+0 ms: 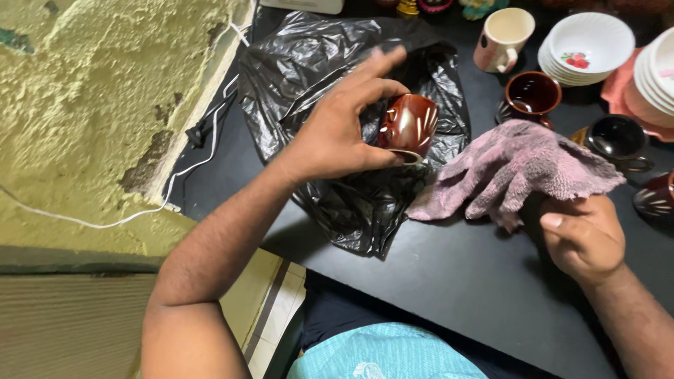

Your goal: The person picks up mugs one at a time and wipes the interior and exterior surfaces with a cloth before placing them back onto a table.

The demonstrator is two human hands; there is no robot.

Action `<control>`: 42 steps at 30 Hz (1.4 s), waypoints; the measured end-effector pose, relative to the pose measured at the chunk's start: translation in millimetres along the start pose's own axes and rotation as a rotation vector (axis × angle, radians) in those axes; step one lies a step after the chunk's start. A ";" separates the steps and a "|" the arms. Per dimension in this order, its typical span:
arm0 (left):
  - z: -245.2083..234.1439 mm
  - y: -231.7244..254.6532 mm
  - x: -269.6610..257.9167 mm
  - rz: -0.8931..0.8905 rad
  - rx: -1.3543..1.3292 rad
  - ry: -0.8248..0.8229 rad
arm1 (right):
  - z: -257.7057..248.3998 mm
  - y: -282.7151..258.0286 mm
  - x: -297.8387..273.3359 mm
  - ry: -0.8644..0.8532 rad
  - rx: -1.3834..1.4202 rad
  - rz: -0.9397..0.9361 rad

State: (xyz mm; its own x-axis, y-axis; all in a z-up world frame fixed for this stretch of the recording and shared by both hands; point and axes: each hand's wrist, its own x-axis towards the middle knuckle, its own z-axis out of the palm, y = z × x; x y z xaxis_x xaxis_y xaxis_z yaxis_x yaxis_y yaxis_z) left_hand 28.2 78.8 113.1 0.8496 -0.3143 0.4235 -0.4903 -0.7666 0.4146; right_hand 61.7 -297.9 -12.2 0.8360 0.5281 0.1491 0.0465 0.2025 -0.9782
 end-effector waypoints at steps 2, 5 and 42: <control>10.7 2.5 0.2 -0.103 -0.432 0.013 | 19.1 -28.7 3.0 -0.044 0.057 -0.074; 35.9 5.0 5.6 -0.278 -0.882 -0.021 | 43.0 -57.3 12.5 -0.030 -0.116 -0.136; 111.5 70.4 -22.7 0.638 -0.335 -0.062 | 32.1 -4.7 20.5 0.181 -0.152 -0.123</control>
